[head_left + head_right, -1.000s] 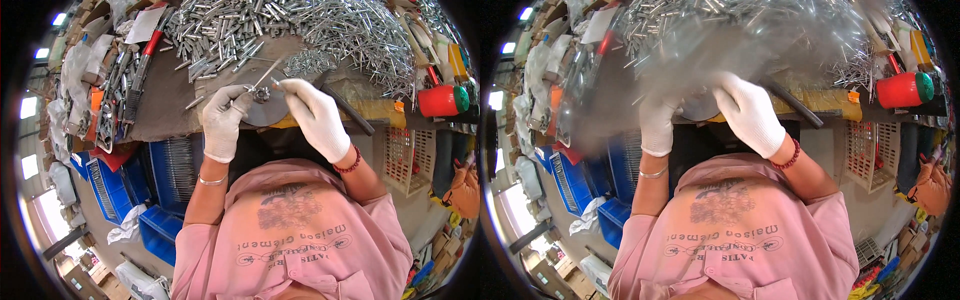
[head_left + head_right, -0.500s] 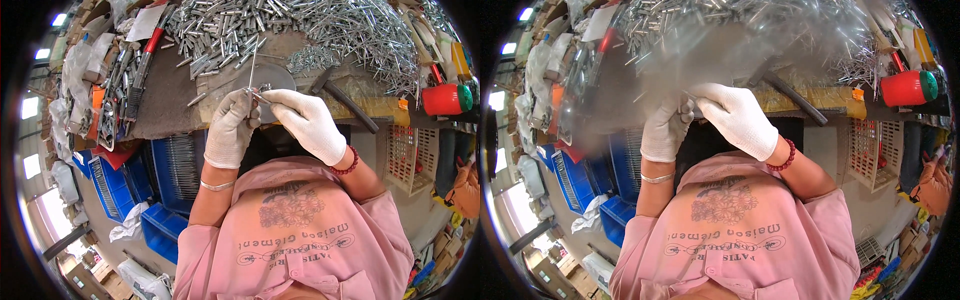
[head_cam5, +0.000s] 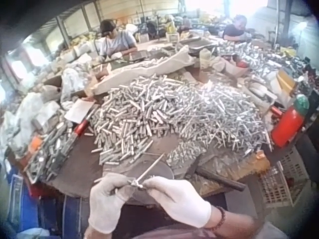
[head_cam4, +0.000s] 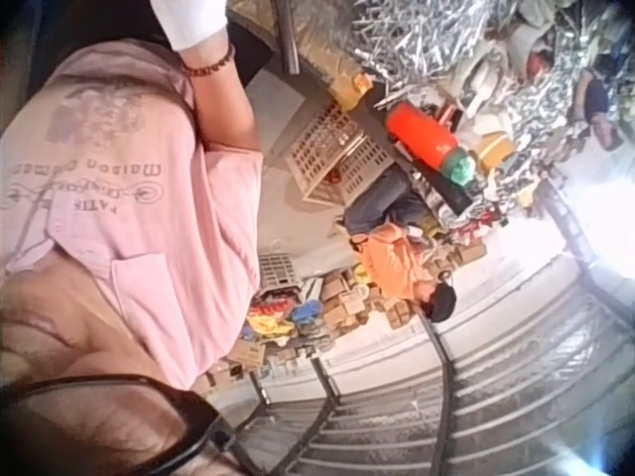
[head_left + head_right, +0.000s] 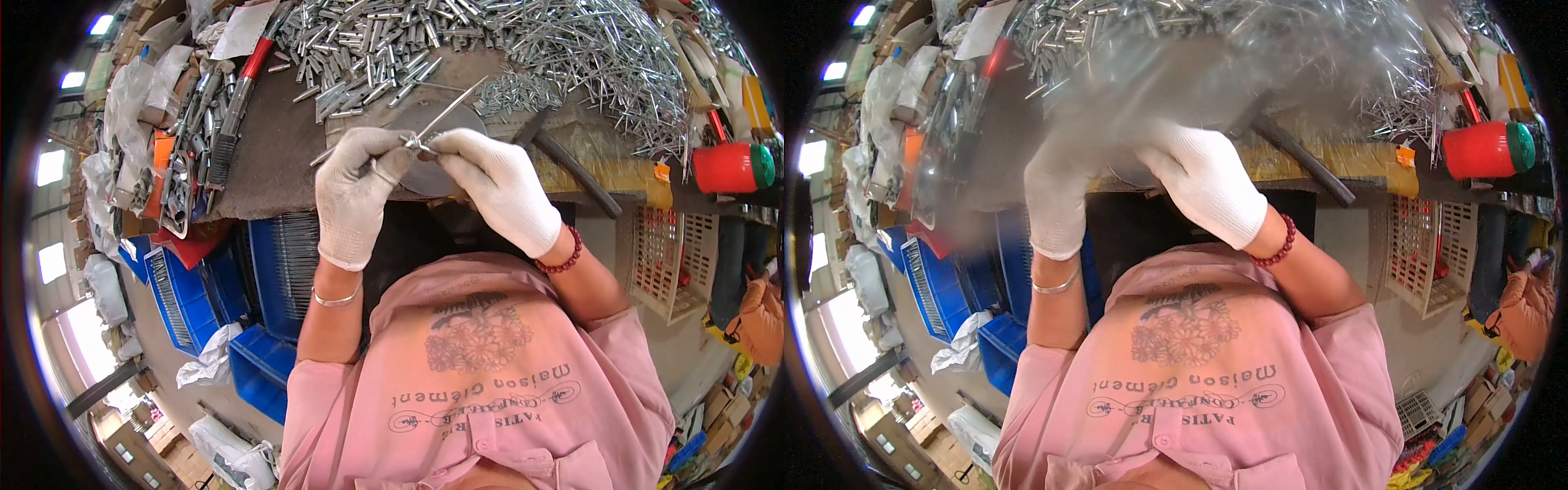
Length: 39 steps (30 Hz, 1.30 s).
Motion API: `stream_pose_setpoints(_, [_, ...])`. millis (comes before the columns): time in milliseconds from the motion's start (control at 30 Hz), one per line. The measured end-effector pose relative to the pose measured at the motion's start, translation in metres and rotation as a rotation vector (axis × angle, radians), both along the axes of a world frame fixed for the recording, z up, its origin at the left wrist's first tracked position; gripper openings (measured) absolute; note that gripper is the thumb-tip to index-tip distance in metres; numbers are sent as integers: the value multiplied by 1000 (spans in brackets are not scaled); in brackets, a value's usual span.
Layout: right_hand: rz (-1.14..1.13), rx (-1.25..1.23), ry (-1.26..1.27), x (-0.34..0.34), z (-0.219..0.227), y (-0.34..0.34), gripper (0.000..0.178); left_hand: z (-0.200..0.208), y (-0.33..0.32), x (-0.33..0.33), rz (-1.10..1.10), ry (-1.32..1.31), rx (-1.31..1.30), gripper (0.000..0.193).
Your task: Assembling and hammering small metal pins into a circular base component.
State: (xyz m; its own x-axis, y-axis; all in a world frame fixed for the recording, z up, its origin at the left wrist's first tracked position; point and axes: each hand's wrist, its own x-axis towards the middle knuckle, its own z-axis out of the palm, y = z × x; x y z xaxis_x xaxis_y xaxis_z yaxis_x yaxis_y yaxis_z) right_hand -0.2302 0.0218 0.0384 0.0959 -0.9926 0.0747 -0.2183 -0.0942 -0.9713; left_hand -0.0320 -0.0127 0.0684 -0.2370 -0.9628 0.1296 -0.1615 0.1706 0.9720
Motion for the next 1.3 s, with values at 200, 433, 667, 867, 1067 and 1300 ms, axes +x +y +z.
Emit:
stream_pose_setpoints(200, [-126,-535,403,-8,-12,-42,16,28,-31,-8,-39,-420,-490,13])
stream_pose_setpoints(433, [-155,-368,283,-3,-35,-46,19,15,-43,-11,-80,-516,-651,13])
stream_pose_setpoints(667, [-186,-381,195,5,-45,-47,18,12,-43,-9,-48,-542,-553,14])
stream_pose_setpoints(867, [-341,-444,748,-40,1,1,24,4,-46,0,-113,-523,-517,15])
stream_pose_setpoints(1067, [-325,-173,1151,-90,-3,41,25,8,-45,-11,-130,-466,-476,15])
stream_pose_setpoints(1300, [-370,-124,679,-89,25,51,36,8,-45,-9,-147,-410,-409,17])
